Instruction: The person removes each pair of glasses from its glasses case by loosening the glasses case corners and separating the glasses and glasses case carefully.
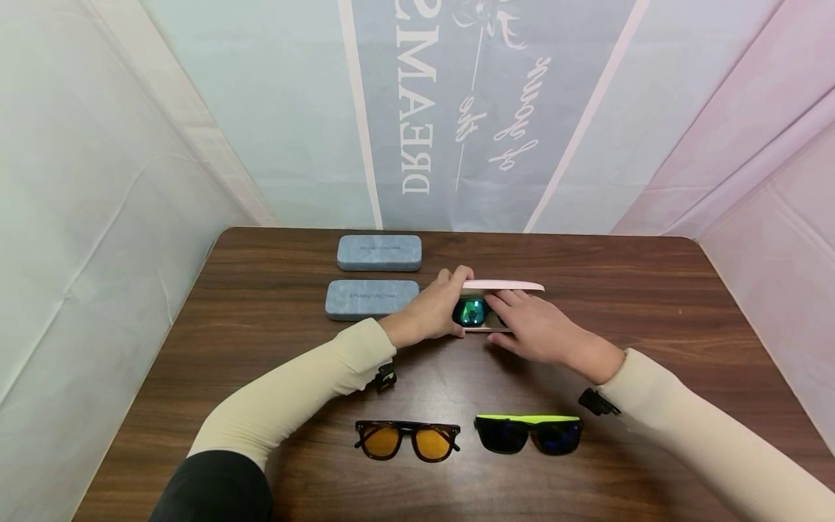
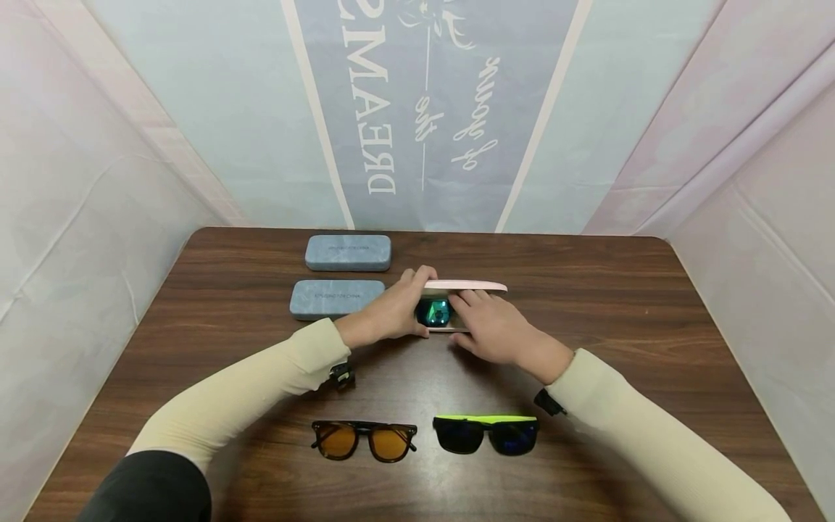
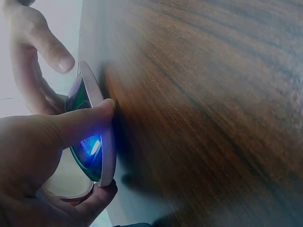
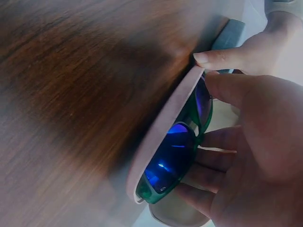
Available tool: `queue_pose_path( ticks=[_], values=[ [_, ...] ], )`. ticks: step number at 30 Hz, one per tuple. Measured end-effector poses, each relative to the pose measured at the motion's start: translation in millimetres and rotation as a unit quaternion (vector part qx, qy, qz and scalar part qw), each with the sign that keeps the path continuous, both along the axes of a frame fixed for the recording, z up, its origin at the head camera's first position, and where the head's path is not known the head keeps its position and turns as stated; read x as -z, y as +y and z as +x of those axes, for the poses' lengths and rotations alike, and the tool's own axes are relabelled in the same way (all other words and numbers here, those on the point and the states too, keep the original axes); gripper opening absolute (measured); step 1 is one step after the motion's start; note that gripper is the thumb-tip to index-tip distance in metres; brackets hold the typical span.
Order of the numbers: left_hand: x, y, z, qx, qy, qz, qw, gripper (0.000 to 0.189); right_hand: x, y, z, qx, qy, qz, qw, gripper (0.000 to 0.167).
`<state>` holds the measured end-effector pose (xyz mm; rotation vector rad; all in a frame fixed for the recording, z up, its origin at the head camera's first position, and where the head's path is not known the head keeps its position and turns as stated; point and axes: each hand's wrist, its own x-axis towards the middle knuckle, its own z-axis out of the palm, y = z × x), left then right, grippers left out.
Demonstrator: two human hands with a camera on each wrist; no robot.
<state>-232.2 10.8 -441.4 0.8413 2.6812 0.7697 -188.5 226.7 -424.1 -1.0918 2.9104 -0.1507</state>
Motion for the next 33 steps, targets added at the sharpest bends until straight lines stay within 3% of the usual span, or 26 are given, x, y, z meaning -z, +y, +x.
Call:
queue_pose_path(
  ticks=[13, 27, 33],
  values=[
    [-1.2, 0.8, -0.8, -0.002, 0.001, -0.002, 1.0000, 0.093, 0.0, -4.9, -2.3, 0.022, 0.011, 0.010, 0.9996, 0.056],
    [-3.5, 0.0, -0.9, -0.006, -0.010, -0.005, 0.9999, 0.094, -0.1, -7.9, -6.6, 0.025, 0.033, -0.036, 0.9985, 0.025],
    [-4.2, 0.1, -0.4, -0.008, -0.013, -0.004, 0.9999, 0.094, 0.2, -9.0, -7.7, 0.026, 0.039, -0.035, 0.9983, 0.022]
  ],
)
